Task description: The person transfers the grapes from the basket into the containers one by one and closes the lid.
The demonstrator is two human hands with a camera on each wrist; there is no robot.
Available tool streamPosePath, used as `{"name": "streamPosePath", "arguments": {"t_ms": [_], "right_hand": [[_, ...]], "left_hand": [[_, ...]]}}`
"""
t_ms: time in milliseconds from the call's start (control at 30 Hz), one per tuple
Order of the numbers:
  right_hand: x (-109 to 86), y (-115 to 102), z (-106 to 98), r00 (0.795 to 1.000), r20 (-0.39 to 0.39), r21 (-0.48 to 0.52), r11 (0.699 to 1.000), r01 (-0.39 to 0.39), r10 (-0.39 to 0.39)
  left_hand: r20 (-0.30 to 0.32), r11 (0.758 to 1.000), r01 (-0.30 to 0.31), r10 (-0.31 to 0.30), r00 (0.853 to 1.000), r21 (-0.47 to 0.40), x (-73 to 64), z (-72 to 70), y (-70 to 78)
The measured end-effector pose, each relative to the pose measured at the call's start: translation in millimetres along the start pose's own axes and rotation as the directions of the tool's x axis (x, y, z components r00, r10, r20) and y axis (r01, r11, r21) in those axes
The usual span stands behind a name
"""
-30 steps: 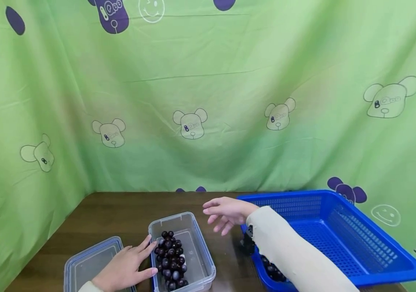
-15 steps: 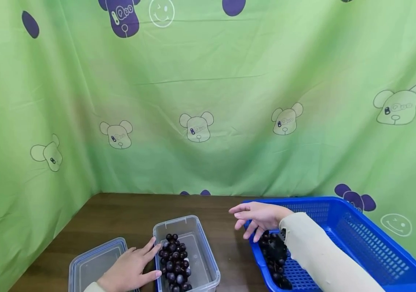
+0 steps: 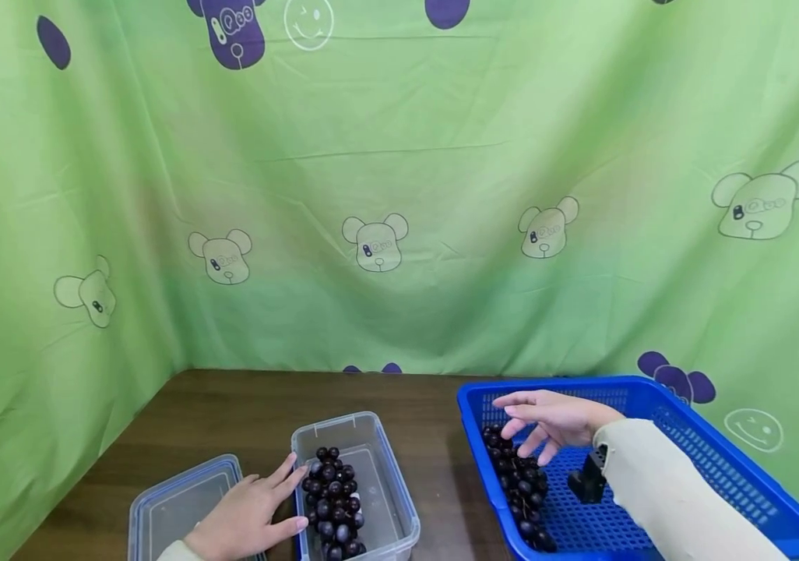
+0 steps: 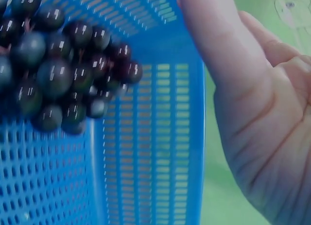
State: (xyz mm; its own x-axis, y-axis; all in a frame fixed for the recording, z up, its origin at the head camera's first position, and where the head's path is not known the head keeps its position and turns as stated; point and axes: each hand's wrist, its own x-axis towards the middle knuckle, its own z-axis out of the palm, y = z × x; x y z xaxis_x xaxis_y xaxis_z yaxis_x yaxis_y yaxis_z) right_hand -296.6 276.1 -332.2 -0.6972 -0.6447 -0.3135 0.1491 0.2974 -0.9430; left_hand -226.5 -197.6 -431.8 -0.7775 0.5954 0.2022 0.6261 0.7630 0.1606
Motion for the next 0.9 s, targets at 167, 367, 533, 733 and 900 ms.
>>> {"name": "streamPosePath", "arguments": {"t_ms": [167, 367, 533, 733, 900], "right_hand": [[-8.5, 8, -11, 1.0, -0.021, 0.006, 1.0, -0.001, 0.001], [-16.7, 25, -27, 0.997, -0.071, 0.016, 1.0, -0.007, 0.008], [-17.0, 38, -36, 0.996, -0.094, 0.038, 0.999, 0.006, -0.002], [-15.0, 46, -37, 0.983, -0.182, 0.074, 0.997, -0.002, 0.015], [-11.3, 48, -36, 0.97, -0.231, 0.046, 0.997, -0.064, 0.073]], "left_hand": [[-0.001, 1.0, 0.003, -0.003, 1.0, 0.002, -1.4, -2.1, -0.3], [-0.02, 1.0, -0.008, 0.009, 1.0, 0.029, -0.9, -0.6, 0.2], [-0.026, 0.998, -0.019, 0.021, 0.999, 0.058, -0.2, -1.1, -0.4], [-0.013, 0.999, -0.01, 0.011, 1.0, 0.052, 0.0, -1.4, -0.1], [-0.01, 0.999, 0.009, -0.008, 1.0, 0.049, 0.2, -1.0, 0.2]]}}
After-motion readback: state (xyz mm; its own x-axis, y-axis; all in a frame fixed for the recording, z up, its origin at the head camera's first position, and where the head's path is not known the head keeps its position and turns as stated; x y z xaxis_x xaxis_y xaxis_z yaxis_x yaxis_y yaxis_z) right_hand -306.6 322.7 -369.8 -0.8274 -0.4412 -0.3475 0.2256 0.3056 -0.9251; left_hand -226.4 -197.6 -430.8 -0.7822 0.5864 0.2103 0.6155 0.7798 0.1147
